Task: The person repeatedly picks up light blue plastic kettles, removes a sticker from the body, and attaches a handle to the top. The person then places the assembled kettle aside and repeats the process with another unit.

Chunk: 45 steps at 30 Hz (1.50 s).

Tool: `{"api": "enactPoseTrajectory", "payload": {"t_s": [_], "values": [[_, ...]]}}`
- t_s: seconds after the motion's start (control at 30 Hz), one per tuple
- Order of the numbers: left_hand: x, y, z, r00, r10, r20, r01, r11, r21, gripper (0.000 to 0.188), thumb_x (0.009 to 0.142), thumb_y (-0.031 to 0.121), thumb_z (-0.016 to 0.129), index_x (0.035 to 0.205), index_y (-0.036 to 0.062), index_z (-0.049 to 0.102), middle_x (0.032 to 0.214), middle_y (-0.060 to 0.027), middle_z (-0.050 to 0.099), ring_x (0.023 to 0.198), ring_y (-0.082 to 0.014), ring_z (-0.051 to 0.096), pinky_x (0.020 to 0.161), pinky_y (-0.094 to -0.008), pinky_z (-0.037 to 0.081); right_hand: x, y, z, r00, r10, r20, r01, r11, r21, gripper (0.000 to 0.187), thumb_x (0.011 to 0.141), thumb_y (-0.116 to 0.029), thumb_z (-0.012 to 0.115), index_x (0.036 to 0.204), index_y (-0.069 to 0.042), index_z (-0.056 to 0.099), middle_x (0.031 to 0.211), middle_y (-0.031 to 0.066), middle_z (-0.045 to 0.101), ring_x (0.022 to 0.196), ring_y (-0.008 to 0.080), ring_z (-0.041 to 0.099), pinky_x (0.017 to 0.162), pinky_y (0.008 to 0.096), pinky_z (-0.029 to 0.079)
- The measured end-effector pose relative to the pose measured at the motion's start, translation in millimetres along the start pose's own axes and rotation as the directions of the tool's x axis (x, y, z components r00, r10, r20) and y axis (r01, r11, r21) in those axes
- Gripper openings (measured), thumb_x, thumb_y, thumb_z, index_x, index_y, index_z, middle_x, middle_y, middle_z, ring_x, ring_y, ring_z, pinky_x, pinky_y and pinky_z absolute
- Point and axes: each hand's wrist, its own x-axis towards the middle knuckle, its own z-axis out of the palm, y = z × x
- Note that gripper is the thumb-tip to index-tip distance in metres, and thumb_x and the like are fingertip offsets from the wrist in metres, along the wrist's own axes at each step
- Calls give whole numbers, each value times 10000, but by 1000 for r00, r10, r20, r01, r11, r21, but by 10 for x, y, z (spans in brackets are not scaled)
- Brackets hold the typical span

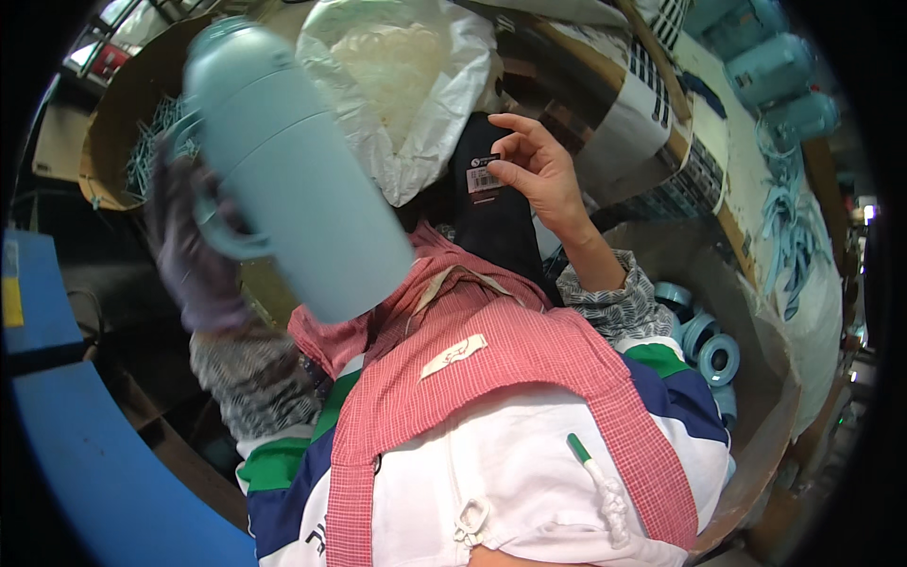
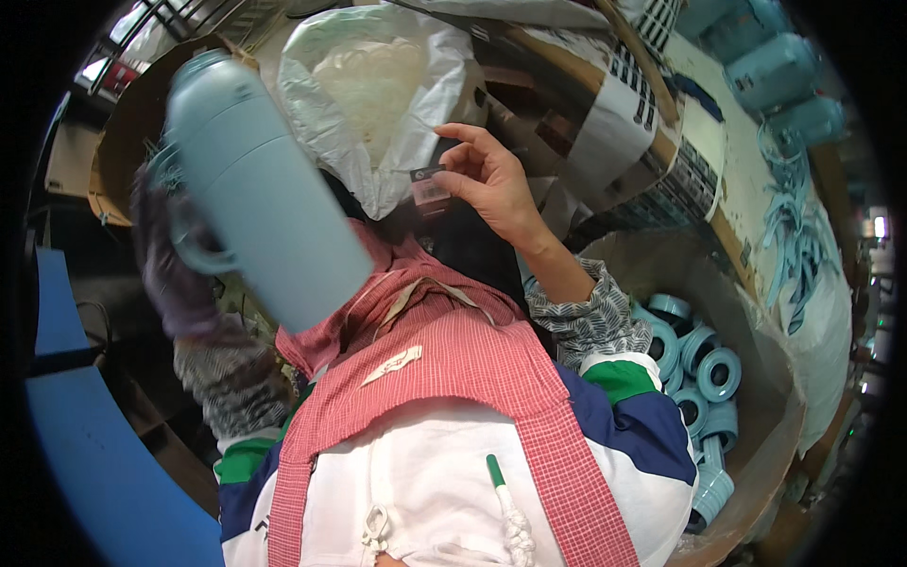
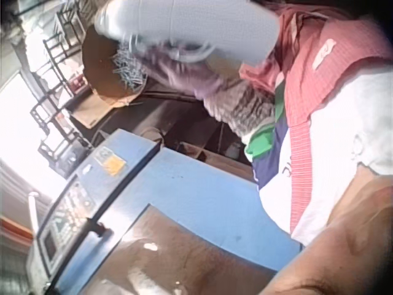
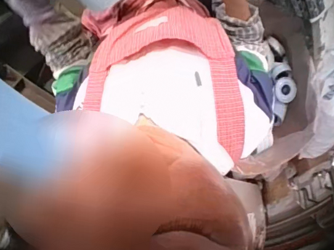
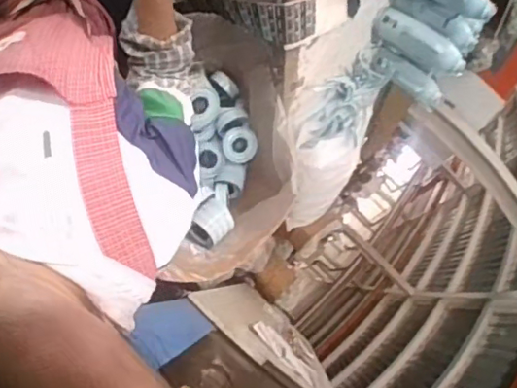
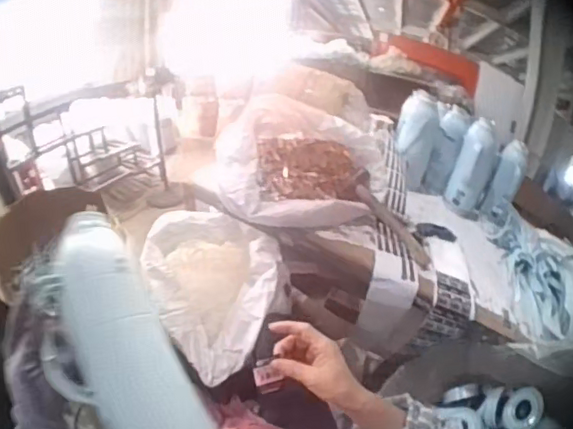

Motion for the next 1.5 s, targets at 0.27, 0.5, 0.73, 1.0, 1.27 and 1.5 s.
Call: {"api": "enactPoseTrajectory", "payload": {"t_s": [0.27, 0.5, 0.73, 1.0, 1.27, 1.5], "values": [[-16, 604, 1910, 636, -407, 656, 771, 309, -557, 519, 844, 91, 623, 1321, 33, 429, 1319, -104, 452, 1103, -156, 489, 927, -264, 405, -370, 628, 7, 940, 326, 103, -337, 934, 117, 465, 779, 22, 649, 1209, -55, 491, 829, -5, 562, 782, 56, 549, 704, 185, 447], [358, 367, 2008, 539, -375, 754, 805, 492, -330, 414, 865, 191, 612, 1265, 136, 522, 1177, -88, 561, 964, -112, 560, 796, -250, 462, -320, 830, -56, 924, 375, 76, -382, 916, 120, 443, 782, -3, 655, 1192, -40, 491, 826, 8, 563, 771, 67, 557, 705, 199, 455], [741, -1040, 2629, 726, -390, 566, 382, 914, 140, 484, 818, 466, 592, 1128, 95, 612, 1044, -196, 619, 963, -310, 588, 834, -366, 441, -278, 768, 19, 925, 376, 48, -373, 926, -58, 445, 775, -36, 662, 1185, -29, 490, 807, 22, 571, 731, 80, 567, 691, 207, 470], [667, -647, 2012, 732, -417, 539, 676, 547, -494, 347, 860, 297, 595, 1012, -13, 624, 940, -90, 636, 851, -172, 581, 799, -275, 449, -454, 844, 4, 998, 67, 9, -47, 793, -607, 538, 693, -212, 765, 1121, -54, 480, 882, 63, 494, 776, 153, 508, 697, 255, 440], [503, -15, -610, 899, -437, -41, 365, 796, -482, 393, 916, 305, 455, 1175, 13, 500, 1183, -147, 505, 1090, -247, 517, 896, -364, 467, 875, 1045, -47, 956, -245, 162, 292, 730, -618, 167, 780, -155, 594, 883, -29, 629, 833, 151, 626, 785, 317, 597, 689, 377, 472], [342, 219, -780, 989, -147, -11, 148, 981, 126, 231, 927, 120, 496, 1034, -66, 581, 1177, -164, 518, 1102, -250, 500, 909, -342, 420, 1957, 2023, 146, 912, 108, 396, 398, -2, -917, 205, 769, -191, 602, 895, -44, 669, 902, 124, 638, 850, 297, 608, 733, 402, 485]]}}
